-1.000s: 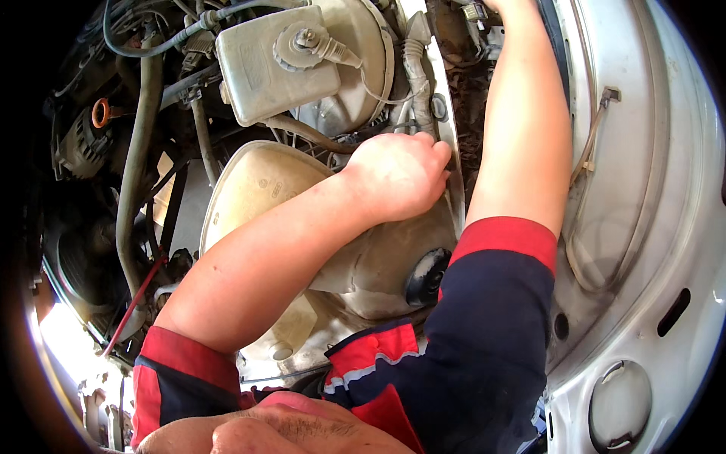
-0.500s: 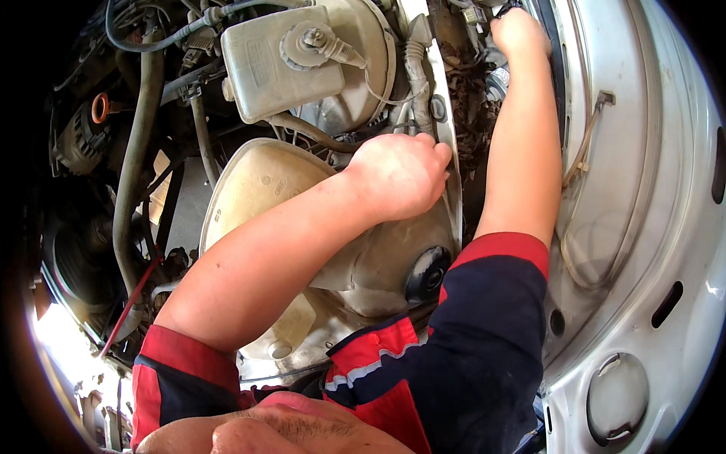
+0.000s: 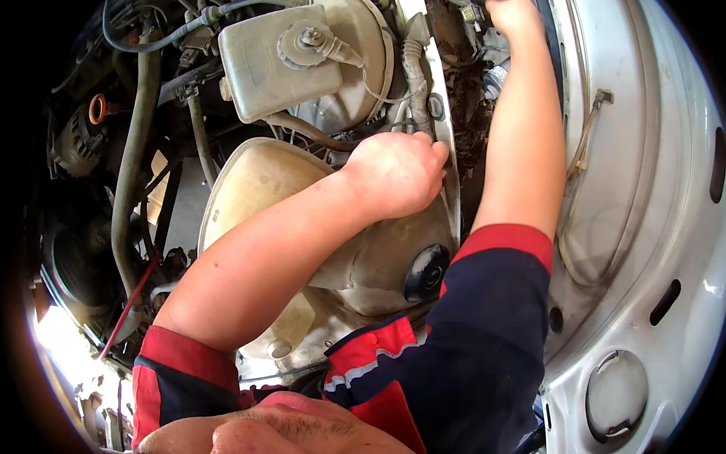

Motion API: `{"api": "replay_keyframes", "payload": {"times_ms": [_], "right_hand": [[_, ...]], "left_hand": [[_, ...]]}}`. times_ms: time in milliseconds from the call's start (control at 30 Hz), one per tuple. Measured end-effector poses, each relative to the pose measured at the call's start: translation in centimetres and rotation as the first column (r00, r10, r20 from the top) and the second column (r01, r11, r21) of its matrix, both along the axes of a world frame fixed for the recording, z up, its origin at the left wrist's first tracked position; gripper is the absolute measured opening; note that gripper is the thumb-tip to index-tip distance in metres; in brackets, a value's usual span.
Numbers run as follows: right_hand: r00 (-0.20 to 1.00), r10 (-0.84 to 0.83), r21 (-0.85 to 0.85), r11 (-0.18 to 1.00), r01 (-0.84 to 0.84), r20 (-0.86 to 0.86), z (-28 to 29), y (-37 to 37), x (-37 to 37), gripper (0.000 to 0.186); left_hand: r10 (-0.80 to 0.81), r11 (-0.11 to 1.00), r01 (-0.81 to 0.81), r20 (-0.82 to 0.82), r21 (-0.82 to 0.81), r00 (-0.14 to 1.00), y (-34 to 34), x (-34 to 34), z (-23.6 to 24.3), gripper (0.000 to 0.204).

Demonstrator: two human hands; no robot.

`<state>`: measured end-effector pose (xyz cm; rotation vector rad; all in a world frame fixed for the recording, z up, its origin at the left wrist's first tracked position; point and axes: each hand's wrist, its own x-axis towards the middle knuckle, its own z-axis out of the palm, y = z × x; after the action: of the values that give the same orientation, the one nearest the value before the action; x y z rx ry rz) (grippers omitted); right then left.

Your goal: The person uses a socket wrench and hands to loosen bolts in a car engine bay, removes a fluid reservoir tank, and works on components inside the cowl compartment by hand.

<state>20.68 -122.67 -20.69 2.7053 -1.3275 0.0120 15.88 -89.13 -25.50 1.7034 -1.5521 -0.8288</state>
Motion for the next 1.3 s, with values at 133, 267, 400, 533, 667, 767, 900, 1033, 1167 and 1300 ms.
{"api": "replay_keyframes", "payload": {"times_ms": [133,267,400,533,667,767,900,1033,1167,1300], "right_hand": [[0.890,-0.052,-0.192,0.981,-0.040,-0.453,2.2,5.1,-1.8,0.045],[0.928,-0.052,-0.226,0.973,-0.036,-0.369,1.5,4.5,-1.8,0.039],[0.978,-0.045,-0.184,0.983,0.007,-0.204,-0.3,-0.6,-0.2,0.050],[0.994,-0.044,-0.018,0.999,0.046,0.100,-0.4,1.4,3.4,0.040],[0.914,-0.188,0.222,0.968,0.112,0.359,0.3,1.8,3.9,0.032],[0.972,-0.034,0.088,0.996,0.014,0.234,0.5,0.7,1.8,0.026],[0.943,-0.133,-0.213,0.975,0.069,-0.304,1.3,5.9,-1.5,0.038],[0.915,-0.137,-0.312,0.950,0.013,-0.378,0.7,6.8,-1.3,0.031],[0.959,-0.097,-0.261,0.965,0.026,-0.265,0.3,4.9,0.4,0.046],[0.990,-0.137,0.100,0.986,0.133,0.042,1.1,8.3,3.6,0.022]], "left_hand": [[-0.014,1.000,0.014,0.008,-0.001,1.000,0.2,0.0,0.0,0.027],[-0.013,1.000,0.013,0.024,-0.025,1.000,0.2,-0.1,0.1,0.028],[-0.029,1.000,0.029,0.019,-0.008,0.999,-0.1,-0.1,0.4,0.028],[-0.030,1.000,0.030,0.037,-0.002,0.999,0.1,-0.1,0.1,0.028],[0.001,1.000,0.000,0.033,-0.019,0.999,0.0,-0.2,-0.1,0.028],[-0.014,1.000,0.014,0.039,-0.001,0.999,0.0,-0.2,0.2,0.028],[-0.026,1.000,0.026,0.028,0.005,0.999,0.1,-0.1,0.1,0.028],[-0.034,0.999,0.034,0.042,-0.013,0.999,0.0,0.0,0.3,0.028],[-0.032,0.999,0.032,0.032,0.001,0.999,-0.2,-0.3,0.2,0.029],[-0.037,0.999,0.037,0.039,0.015,0.999,0.0,-0.2,-0.2,0.029]]}}
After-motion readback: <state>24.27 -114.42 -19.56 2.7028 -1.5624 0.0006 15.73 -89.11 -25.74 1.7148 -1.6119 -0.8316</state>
